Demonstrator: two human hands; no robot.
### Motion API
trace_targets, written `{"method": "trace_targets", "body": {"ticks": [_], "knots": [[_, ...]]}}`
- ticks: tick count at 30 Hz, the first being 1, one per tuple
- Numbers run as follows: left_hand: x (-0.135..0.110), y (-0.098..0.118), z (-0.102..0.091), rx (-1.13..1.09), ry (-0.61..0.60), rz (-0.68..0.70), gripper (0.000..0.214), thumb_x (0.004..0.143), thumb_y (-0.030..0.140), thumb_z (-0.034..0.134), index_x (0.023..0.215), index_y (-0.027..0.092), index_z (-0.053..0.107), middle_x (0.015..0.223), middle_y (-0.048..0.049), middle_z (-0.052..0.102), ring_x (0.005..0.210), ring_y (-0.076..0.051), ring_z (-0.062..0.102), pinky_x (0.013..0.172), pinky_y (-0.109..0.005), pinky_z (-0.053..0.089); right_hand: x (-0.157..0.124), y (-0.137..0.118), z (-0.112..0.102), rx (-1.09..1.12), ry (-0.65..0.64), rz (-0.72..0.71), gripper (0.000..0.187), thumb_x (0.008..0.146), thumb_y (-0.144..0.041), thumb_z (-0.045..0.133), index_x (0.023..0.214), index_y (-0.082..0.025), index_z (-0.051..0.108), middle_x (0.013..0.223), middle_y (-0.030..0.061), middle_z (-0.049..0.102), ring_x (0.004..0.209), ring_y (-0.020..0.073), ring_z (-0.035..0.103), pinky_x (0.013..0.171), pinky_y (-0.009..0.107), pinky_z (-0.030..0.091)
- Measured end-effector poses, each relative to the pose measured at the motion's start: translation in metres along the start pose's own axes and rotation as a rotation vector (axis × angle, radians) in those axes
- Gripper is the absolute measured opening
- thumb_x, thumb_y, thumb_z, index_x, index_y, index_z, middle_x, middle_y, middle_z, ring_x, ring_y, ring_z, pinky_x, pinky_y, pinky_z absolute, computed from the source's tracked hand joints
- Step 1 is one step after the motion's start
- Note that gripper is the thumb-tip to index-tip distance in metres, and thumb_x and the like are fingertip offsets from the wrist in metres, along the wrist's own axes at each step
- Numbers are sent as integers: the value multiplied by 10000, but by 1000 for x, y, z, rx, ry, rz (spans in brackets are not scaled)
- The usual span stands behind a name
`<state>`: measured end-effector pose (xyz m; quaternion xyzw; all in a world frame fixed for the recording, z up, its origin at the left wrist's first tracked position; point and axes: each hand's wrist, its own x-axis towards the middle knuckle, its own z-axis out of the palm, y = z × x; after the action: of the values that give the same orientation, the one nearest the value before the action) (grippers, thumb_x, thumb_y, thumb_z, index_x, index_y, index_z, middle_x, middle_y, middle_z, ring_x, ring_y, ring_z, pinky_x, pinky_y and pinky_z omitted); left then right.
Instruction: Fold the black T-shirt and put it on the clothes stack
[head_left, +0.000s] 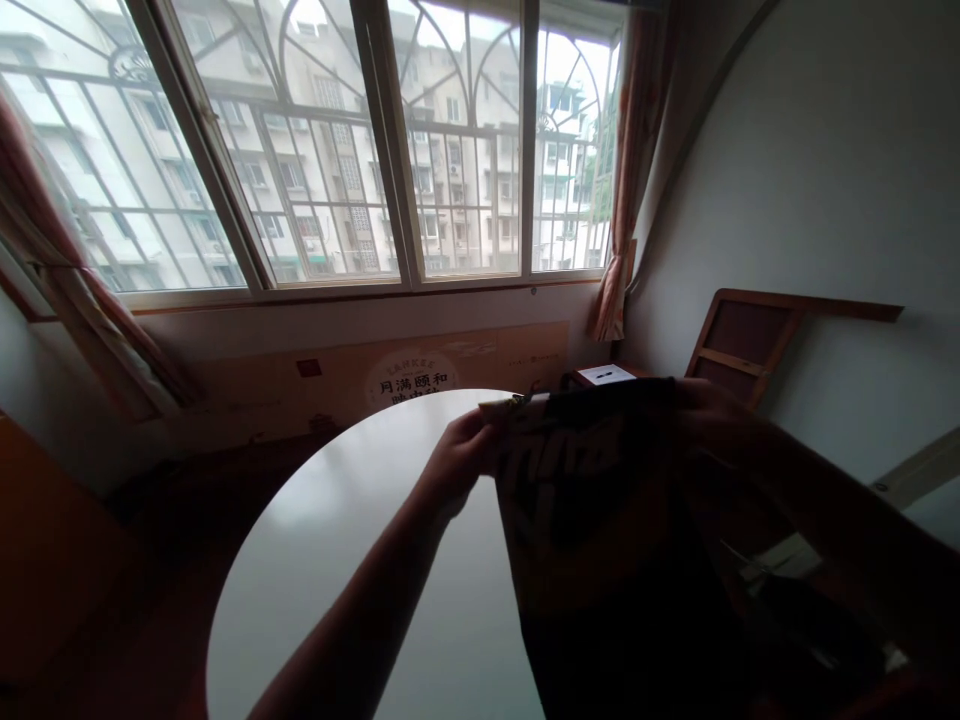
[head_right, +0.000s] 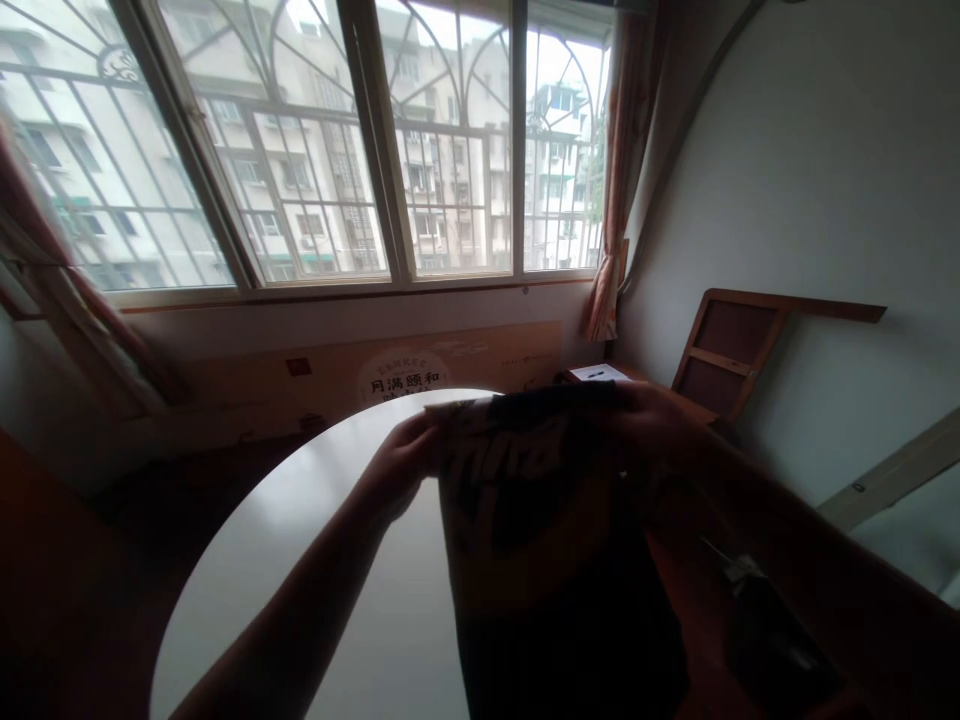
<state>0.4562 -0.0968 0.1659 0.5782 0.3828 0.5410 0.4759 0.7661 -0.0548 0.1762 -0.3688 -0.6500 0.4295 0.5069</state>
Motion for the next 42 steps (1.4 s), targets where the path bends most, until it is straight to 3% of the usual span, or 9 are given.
{"method": "trace_targets", "body": {"ticks": [3, 7, 12, 16, 21, 25, 29, 35, 42], "knots": [[75, 2, 2, -44, -87, -31, 582, 729, 537, 805, 1129, 127, 696, 814, -41, 696, 632, -117, 631, 590, -241, 536, 61, 1, -27, 13, -50, 80, 403, 750, -399, 860, 1034, -140, 741, 804, 78, 778, 603, 200, 726, 513, 280, 619], [159, 21, 6, 81, -81, 61, 516, 729, 446, 823, 1089, 93, 712, 843, -55, 730, 713, -142, 663, 733, -313, 562, 130, 6, -53, 100, 66, 7, 357, 774, -249, 838, 1078, -127, 695, 803, 55, 771, 538, 166, 706, 550, 310, 633], [201, 8, 25, 483, -61, 345, 304, 867, 321, 678, 1057, 99, 763, 937, -84, 777, 857, -197, 693, 801, -305, 535, 169, 49, -83, 212, 98, -88, 303, 707, -172, 830, 965, -149, 673, 848, 45, 768, 728, 197, 756, 775, 377, 638], [182, -69, 36, 802, -155, 442, 245, 879, 205, 645, 1073, 167, 790, 1104, -98, 767, 1015, -222, 696, 926, -312, 507, 150, 129, -100, -161, 7, -46, 225, 655, -104, 776, 874, -137, 734, 932, 67, 774, 894, 217, 736, 922, 396, 577], [126, -178, 40, 1028, -311, 321, 288, 841, 102, 638, 1047, 204, 811, 1172, -124, 729, 1091, -265, 664, 980, -370, 494, 86, 222, -98, -658, -189, -15, 363, 693, -12, 525, 890, -168, 787, 1129, 85, 759, 1093, 240, 687, 1006, 382, 504], [102, -220, 40, 1026, -308, 361, 335, 835, 62, 607, 1052, 225, 805, 1063, -82, 733, 1035, -234, 660, 967, -353, 502, 56, 252, -92, -785, -154, -68, 427, 727, -38, 492, 1004, -190, 780, 1308, 87, 685, 1227, 238, 632, 1108, 387, 432], [104, -224, 41, 1064, -256, 386, 302, 849, 99, 618, 1058, 229, 792, 1204, -93, 706, 1127, -259, 635, 1009, -389, 494, 56, 260, -93, -876, -115, -36, 422, 747, -81, 525, 1053, -223, 779, 1355, 83, 657, 1267, 259, 609, 1142, 401, 414], [78, -198, 40, 1257, -571, 424, 407, 924, 154, 503, 1309, 207, 625, 1220, -117, 685, 1162, -260, 617, 993, -377, 505, 58, 255, -82, -943, -200, 49, 579, 731, -61, 496, 1251, -185, 720, 1513, 132, 516, 1389, 285, 503, 1188, 411, 354], [13, -157, 7, 1293, -707, 280, 540, 874, 205, 581, 1410, 232, 531, 1461, -124, 565, 1292, -313, 563, 1069, -477, 478, 32, 236, -17, -1065, -139, -97, 576, 948, -333, 515, 1514, -237, 466, 1610, 155, 368, 1509, 357, 283, 1191, 602, 253]]}}
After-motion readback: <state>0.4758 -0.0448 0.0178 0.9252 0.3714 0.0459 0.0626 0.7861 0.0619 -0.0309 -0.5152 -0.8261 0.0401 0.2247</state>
